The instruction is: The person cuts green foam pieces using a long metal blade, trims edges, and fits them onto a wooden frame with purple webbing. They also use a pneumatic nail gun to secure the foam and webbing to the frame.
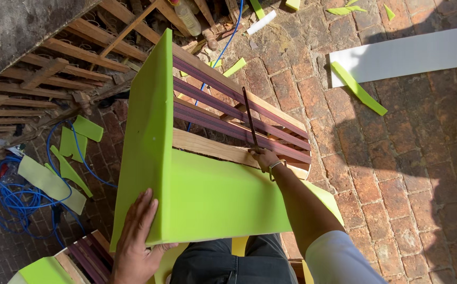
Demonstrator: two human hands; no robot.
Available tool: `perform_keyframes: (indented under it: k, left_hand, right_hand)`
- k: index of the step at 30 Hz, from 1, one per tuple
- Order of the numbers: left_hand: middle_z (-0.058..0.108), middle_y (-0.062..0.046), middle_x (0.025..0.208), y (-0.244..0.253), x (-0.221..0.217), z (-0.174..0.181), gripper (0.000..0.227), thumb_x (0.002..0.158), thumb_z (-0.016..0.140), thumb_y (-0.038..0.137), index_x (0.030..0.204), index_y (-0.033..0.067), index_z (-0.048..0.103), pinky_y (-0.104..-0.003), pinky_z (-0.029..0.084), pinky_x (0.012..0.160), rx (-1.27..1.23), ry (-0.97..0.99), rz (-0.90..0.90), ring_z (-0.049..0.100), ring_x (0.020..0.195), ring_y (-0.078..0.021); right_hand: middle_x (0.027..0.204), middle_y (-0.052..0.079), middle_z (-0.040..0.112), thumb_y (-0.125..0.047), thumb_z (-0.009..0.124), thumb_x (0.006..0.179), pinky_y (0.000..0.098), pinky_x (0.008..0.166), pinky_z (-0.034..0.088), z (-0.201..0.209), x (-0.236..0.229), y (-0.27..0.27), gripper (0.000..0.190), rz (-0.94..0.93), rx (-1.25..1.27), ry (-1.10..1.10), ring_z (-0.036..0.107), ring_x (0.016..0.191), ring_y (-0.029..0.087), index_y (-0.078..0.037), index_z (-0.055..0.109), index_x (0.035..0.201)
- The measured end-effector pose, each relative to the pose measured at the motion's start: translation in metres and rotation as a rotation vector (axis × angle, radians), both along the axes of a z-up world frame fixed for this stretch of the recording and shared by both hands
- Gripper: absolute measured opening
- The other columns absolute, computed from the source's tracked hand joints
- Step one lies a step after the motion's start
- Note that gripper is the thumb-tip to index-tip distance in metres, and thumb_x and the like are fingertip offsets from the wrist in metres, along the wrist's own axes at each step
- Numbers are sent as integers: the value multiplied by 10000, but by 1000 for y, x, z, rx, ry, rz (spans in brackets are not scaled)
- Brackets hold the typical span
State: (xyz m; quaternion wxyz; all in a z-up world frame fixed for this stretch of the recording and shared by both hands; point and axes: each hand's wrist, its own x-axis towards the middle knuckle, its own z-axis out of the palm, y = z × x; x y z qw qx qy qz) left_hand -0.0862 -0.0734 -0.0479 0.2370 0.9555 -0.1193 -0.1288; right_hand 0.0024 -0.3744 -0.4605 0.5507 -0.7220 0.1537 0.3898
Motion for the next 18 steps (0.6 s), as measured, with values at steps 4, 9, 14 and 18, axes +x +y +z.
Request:
perform_keyframes:
  k: [4,9,14,18]
  left_hand:
    - [277,-277,1584,66,-29,-54,982,795,727,492,1574,185,215,-622,249,1163,-45,-72,-87,268,1467,-471]
    - [340,-278,1551,169,-39,-179,814,857,543,478,1575,243,239,-595,302,1171,-60,-97,-6,366,1437,-448]
    - [380,-260,1497,216,23,-252,767,848,558,430,1533,218,284,-576,331,1119,-104,198,356,401,1383,-427]
    - [413,-246,1453,229,87,-237,730,841,570,392,1499,199,321,-561,354,1077,-188,311,561,429,1340,-410]
  right_hand:
    - [1022,132,755,-495,501,1022,457,743,557,-14,-17,20,514,116,-32,193,646,747,250,-215,601,1441]
    - [1114,166,732,-558,499,1024,441,945,513,-47,-16,33,570,149,9,-165,663,1025,292,-91,640,1317]
    - [1093,174,697,-437,437,1046,445,937,498,-58,-32,67,450,165,-93,-243,631,1030,350,-63,644,1184]
    - [1049,162,713,-404,459,1015,435,910,519,-26,-14,68,409,167,-93,-244,660,992,333,-70,650,1153]
